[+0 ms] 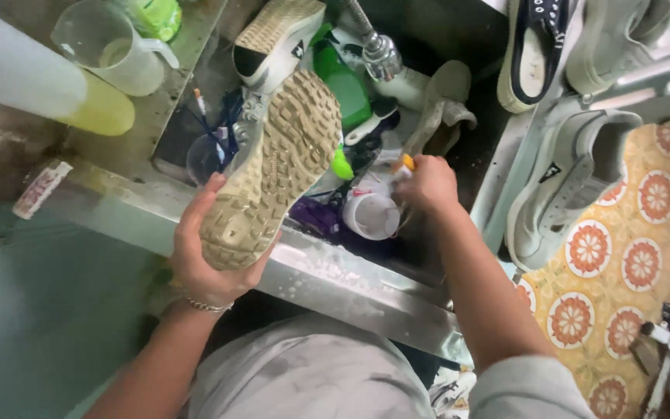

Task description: The person scrubs a white sneaker with a brush and cleaning solution, focusing on the upper, sole, and interior. They rinse the shoe under a running tap and then scrub the sole with a yellow sponge before rinsing again.

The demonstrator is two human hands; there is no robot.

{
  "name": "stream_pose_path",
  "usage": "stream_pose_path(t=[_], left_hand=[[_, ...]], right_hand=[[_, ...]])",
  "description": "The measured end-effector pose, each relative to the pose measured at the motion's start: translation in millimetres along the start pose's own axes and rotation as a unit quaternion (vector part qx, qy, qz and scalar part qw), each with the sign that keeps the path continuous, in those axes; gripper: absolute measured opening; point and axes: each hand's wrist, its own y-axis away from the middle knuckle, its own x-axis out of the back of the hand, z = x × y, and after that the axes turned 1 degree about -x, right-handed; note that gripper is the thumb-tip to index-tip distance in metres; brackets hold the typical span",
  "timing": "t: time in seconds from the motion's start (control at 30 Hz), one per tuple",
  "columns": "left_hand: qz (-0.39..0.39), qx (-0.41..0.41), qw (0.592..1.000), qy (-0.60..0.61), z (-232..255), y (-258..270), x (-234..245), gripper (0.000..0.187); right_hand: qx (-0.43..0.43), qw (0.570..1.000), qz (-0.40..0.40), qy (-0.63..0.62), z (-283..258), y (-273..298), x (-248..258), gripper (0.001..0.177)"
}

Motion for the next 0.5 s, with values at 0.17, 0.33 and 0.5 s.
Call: stream_pose_path(t=[0.17, 0.33, 0.5], left_hand=[[-0.014, -0.026, 0.997, 0.07, -7.6, 7.5, -2.9, 0.102], [-0.006, -0.038, 0.998, 0.052, -5.5, 4.0, -3.8, 0.099], [-0.012, -0.002, 0.999, 0.044, -3.9, 10.2, -0.7, 0.093]], right_hand=[[0.024, 0.998, -0.022, -0.052, -60.2, 101.2, 39.5, 0.065], [0.02, 0.954, -0.295, -0.037, 20.0, 11.1, -96.2, 0.07], [0.159, 0.927, -0.275, 0.198, -132.9, 99.8, 53.1, 0.06]])
